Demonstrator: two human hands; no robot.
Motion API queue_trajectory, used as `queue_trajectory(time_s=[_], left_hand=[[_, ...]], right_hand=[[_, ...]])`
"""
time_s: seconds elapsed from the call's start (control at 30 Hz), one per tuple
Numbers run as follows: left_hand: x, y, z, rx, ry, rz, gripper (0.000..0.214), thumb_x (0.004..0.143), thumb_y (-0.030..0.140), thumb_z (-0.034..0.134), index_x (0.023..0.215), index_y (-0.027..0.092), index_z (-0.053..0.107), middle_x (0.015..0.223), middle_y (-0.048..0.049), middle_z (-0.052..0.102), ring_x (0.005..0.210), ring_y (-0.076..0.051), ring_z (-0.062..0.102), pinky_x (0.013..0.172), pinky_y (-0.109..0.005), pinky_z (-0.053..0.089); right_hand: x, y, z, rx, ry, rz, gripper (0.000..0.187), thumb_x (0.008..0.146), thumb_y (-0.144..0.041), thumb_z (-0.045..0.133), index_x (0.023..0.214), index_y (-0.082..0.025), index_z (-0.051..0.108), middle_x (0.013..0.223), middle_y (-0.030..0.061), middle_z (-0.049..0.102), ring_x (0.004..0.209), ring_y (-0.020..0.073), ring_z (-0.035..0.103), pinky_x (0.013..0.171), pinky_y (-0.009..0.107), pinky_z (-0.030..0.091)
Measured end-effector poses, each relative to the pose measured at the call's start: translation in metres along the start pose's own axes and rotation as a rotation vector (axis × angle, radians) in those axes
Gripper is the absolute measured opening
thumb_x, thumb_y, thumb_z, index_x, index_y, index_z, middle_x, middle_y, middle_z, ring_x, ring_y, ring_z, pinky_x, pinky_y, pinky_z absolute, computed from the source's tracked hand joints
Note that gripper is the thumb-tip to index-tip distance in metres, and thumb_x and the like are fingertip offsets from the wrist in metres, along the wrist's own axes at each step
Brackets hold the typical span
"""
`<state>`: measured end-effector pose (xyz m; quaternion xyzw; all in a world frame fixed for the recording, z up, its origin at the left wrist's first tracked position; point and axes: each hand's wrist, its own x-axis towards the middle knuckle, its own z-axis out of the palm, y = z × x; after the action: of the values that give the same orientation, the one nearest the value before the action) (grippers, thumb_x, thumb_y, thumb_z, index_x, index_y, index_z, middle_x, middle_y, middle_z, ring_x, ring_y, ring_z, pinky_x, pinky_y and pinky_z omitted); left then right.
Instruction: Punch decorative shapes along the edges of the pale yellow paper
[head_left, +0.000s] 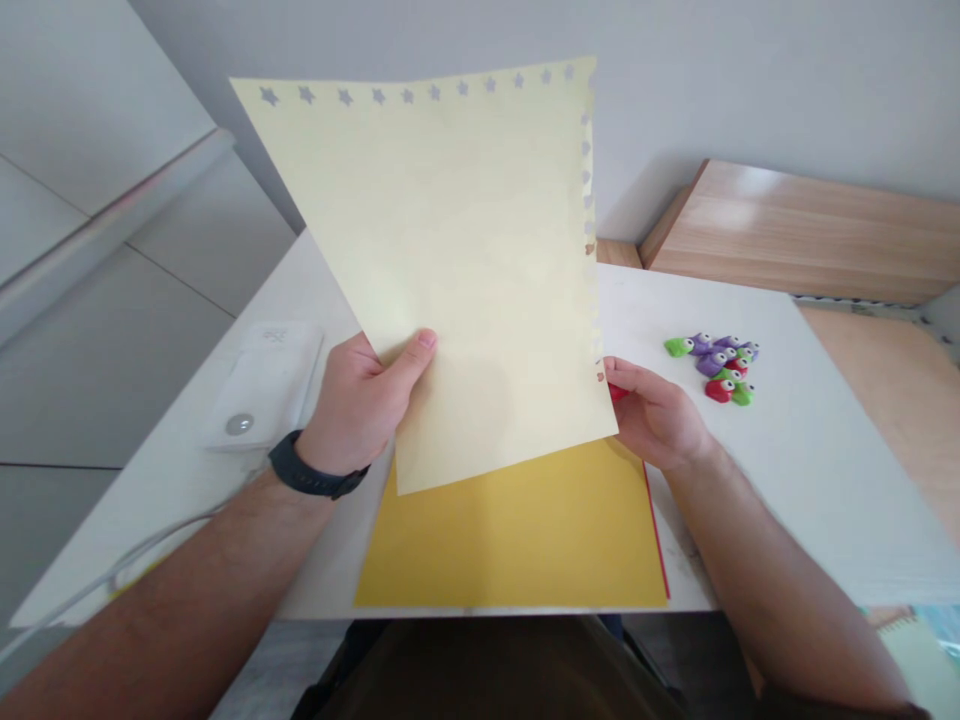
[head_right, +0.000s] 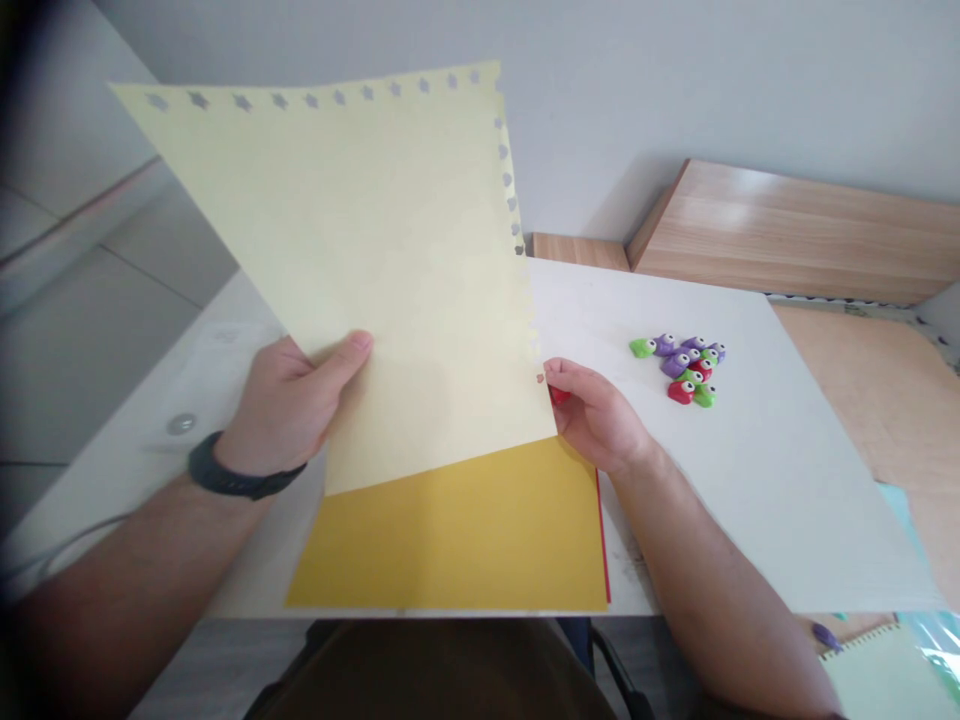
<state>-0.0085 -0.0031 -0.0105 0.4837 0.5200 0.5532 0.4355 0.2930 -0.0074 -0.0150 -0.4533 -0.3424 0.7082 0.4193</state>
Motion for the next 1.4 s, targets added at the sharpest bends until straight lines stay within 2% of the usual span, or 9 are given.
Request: queue_trajectory(time_s=[0.2, 0.4, 0.5, 0.63, 0.73, 0.9, 1.17, 1.4], left_hand=[[-0.001, 0.001, 0.003, -0.116, -0.029, -0.075, 0.039, 0.089, 0.053, 0.078, 0.117, 0.027, 0.078, 0.129, -0.0053, 0.077, 0.116, -0.035, 0.074, 0.103, -0.053, 0.062], [-0.003, 0.004, 0.005, -0.212, -0.038, -0.133, 0.043, 0.088, 0.045, 0.081, 0.120, 0.017, 0.076, 0.119, -0.0045, 0.080, 0.108, -0.034, 0.076, 0.096, -0.050, 0.064], [-0.002, 0.002, 0.003, -0.229, -0.051, -0.144, 0.045, 0.087, 0.044, 0.083, 0.121, 0.016, 0.076, 0.120, -0.0054, 0.080, 0.108, -0.032, 0.076, 0.095, -0.047, 0.064], [-0.002, -0.002, 0.002, -0.229, -0.078, -0.154, 0.046, 0.086, 0.045, 0.084, 0.122, 0.017, 0.076, 0.125, -0.0087, 0.078, 0.108, -0.031, 0.076, 0.092, -0.042, 0.065], [-0.004, 0.002, 0.005, -0.204, -0.048, -0.163, 0.045, 0.086, 0.047, 0.083, 0.119, 0.017, 0.078, 0.121, -0.0089, 0.080, 0.102, -0.031, 0.077, 0.088, -0.042, 0.065], [-0.005, 0.010, 0.010, -0.140, 0.001, -0.177, 0.046, 0.086, 0.049, 0.082, 0.117, 0.015, 0.078, 0.115, -0.0083, 0.081, 0.099, -0.031, 0.077, 0.089, -0.044, 0.063], [-0.001, -0.003, -0.001, -0.068, -0.059, -0.139, 0.044, 0.086, 0.049, 0.081, 0.119, 0.020, 0.079, 0.117, -0.0086, 0.080, 0.099, -0.030, 0.078, 0.088, -0.039, 0.064], [-0.002, -0.002, 0.001, -0.089, -0.061, -0.163, 0.044, 0.087, 0.049, 0.081, 0.120, 0.021, 0.079, 0.119, -0.0091, 0.080, 0.100, -0.032, 0.078, 0.092, -0.044, 0.064]], right_hand=[[-0.003, 0.000, 0.001, -0.018, -0.037, -0.034, 0.021, 0.083, -0.038, 0.074, 0.075, -0.023, 0.062, 0.071, 0.0009, 0.054, 0.063, 0.0182, 0.048, 0.064, 0.033, 0.040], [-0.006, 0.003, 0.002, 0.010, -0.069, -0.055, 0.019, 0.086, -0.038, 0.077, 0.084, -0.024, 0.065, 0.076, 0.0003, 0.059, 0.066, 0.0175, 0.052, 0.065, 0.032, 0.042], [-0.006, 0.004, -0.001, 0.047, -0.090, -0.083, 0.017, 0.088, -0.037, 0.077, 0.087, -0.024, 0.066, 0.077, 0.0002, 0.060, 0.066, 0.0168, 0.054, 0.065, 0.030, 0.044], [-0.006, 0.004, -0.003, 0.077, -0.137, -0.135, 0.015, 0.090, -0.034, 0.077, 0.088, -0.022, 0.068, 0.077, 0.0000, 0.063, 0.066, 0.0146, 0.056, 0.063, 0.027, 0.046], [-0.007, 0.005, -0.003, 0.088, -0.141, -0.148, 0.014, 0.091, -0.033, 0.077, 0.090, -0.022, 0.069, 0.079, -0.0004, 0.065, 0.068, 0.0137, 0.059, 0.064, 0.026, 0.049], [-0.009, 0.005, 0.001, 0.086, -0.127, -0.146, 0.018, 0.085, -0.033, 0.085, 0.090, -0.023, 0.070, 0.079, -0.0012, 0.068, 0.068, 0.0133, 0.062, 0.066, 0.026, 0.051], [-0.008, 0.005, 0.003, 0.075, -0.089, -0.192, 0.020, 0.080, -0.033, 0.089, 0.087, -0.024, 0.073, 0.080, -0.0018, 0.068, 0.068, 0.0115, 0.061, 0.067, 0.024, 0.051], [-0.008, 0.008, 0.002, 0.055, -0.075, -0.195, 0.022, 0.079, -0.035, 0.090, 0.088, -0.025, 0.072, 0.080, -0.0022, 0.067, 0.065, 0.0112, 0.059, 0.063, 0.023, 0.050]])
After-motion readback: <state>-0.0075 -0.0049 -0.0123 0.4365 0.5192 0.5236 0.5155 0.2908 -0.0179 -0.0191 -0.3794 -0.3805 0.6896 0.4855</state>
